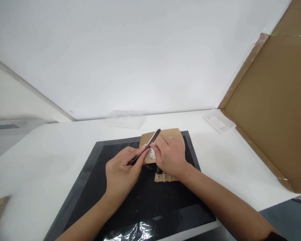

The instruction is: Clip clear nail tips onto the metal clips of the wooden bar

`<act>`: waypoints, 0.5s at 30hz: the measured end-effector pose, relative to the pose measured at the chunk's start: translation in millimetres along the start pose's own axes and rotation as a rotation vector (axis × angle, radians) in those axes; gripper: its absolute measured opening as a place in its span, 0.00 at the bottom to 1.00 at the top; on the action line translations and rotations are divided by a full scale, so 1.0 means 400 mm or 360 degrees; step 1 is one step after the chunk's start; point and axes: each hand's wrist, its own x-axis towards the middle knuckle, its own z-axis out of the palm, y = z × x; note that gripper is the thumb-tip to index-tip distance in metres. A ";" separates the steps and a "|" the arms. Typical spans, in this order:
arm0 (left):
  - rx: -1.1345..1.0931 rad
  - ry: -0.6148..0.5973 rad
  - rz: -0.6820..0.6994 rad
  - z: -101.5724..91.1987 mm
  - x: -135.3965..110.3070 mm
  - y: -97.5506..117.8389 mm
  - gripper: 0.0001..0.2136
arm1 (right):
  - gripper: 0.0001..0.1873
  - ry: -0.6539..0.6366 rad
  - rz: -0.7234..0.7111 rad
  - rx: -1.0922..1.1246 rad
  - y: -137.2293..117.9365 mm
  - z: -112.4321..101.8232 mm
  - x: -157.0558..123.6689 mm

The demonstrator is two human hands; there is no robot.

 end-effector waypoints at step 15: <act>-0.0005 -0.0029 -0.0038 0.003 -0.005 -0.001 0.07 | 0.16 -0.0004 0.0034 0.0006 0.010 -0.008 0.005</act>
